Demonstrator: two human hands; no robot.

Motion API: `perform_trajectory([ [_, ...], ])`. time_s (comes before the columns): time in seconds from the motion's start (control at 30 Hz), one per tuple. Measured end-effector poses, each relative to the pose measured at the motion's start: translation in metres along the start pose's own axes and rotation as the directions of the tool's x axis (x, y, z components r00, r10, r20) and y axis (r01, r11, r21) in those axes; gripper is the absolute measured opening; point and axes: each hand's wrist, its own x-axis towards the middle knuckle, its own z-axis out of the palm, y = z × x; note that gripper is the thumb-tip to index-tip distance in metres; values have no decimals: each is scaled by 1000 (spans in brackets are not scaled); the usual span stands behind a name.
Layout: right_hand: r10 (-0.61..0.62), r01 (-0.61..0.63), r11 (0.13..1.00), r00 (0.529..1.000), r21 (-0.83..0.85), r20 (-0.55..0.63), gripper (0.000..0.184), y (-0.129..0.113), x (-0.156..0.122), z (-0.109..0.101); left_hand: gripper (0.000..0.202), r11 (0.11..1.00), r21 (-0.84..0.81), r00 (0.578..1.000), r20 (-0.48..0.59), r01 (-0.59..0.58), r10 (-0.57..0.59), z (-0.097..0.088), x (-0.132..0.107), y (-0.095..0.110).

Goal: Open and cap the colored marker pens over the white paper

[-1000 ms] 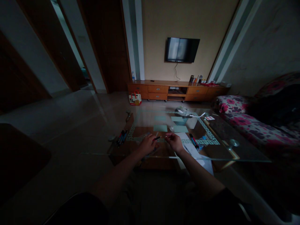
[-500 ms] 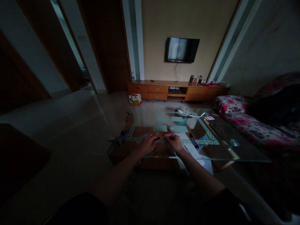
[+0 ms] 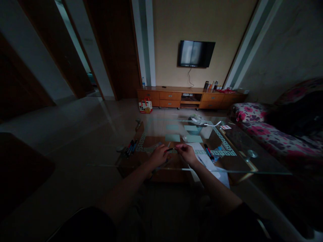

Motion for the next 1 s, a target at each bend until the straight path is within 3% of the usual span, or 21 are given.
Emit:
perform_trajectory([
  [0.5,-58,62,995,997,-78,57,33,-4,-3,1,16,1000,-3,998,56,-9,9,-4,0,5],
  [1.0,-38,41,996,998,-75,51,33,-10,-5,3,16,1000,13,998,56,-28,28,-1,-1,2],
])
